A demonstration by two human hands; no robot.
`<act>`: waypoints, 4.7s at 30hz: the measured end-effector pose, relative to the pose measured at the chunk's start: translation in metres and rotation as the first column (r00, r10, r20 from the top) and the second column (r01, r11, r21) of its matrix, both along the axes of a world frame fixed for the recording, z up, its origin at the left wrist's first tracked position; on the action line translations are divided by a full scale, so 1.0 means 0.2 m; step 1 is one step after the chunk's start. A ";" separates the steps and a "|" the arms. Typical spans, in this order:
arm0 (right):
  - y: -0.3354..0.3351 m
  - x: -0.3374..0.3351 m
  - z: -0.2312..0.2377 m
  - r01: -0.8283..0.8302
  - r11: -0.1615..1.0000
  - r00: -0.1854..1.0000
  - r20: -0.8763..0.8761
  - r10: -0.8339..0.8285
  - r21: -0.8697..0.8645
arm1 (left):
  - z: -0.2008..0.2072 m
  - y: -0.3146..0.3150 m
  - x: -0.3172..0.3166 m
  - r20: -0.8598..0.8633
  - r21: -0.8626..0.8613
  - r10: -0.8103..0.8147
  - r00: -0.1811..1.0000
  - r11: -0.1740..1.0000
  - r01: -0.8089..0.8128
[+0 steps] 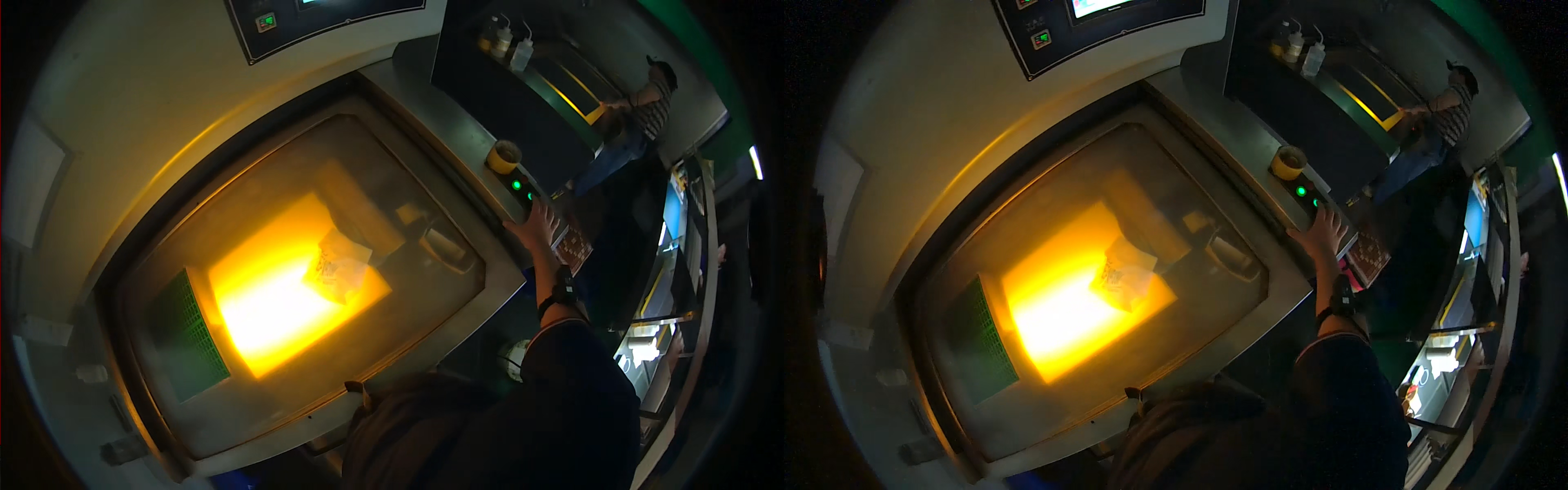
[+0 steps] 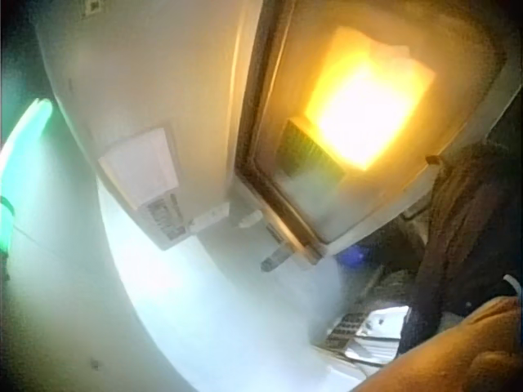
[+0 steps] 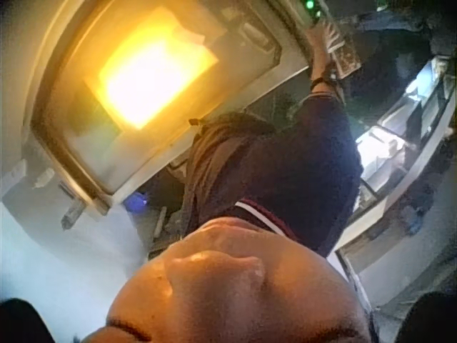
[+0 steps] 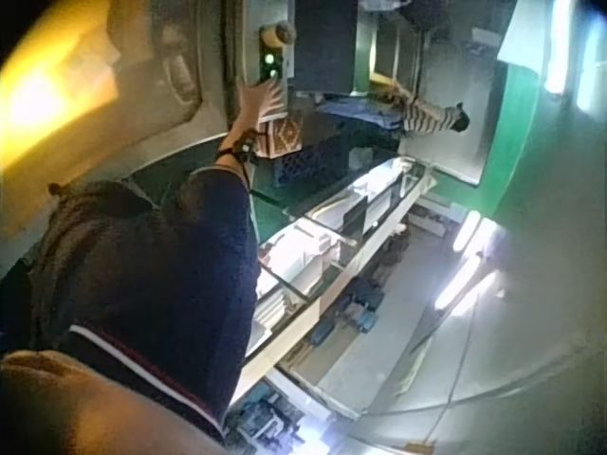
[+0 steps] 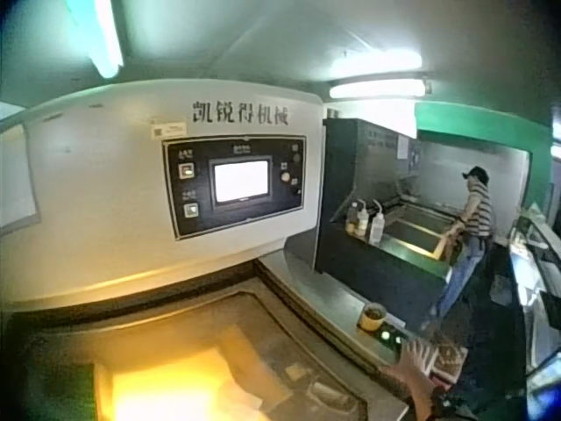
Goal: The recorder places circuit boards into a UV LED exposure machine, closes the lid, and operates the touchscreen controls.
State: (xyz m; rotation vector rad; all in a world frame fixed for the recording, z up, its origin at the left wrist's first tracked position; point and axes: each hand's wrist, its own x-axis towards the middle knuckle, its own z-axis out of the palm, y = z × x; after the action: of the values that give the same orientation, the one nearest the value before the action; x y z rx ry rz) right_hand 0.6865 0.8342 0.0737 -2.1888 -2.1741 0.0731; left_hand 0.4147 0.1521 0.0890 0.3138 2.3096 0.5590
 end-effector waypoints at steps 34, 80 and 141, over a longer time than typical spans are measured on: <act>-0.80 -0.49 -0.80 -0.981 0.178 0.193 -0.317 0.929 -0.074 | -0.64 0.18 0.12 0.861 -0.035 0.357 -0.362 -0.669 -0.742; -2.16 -2.54 -0.56 -0.935 0.207 0.220 0.014 0.975 0.288 | -0.58 -1.50 -0.34 0.726 0.395 0.688 0.014 -0.399 -0.828; -3.61 -1.15 0.05 -0.005 1.000 0.344 -0.939 -0.027 -0.031 | -0.20 -0.52 -1.50 -0.133 0.862 -0.501 0.855 0.368 0.349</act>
State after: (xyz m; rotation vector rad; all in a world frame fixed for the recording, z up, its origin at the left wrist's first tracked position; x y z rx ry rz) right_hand 0.4567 0.1121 0.0832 -1.4376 -1.3969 1.0926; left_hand 0.1151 0.0485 0.0485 1.2800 1.4714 1.3972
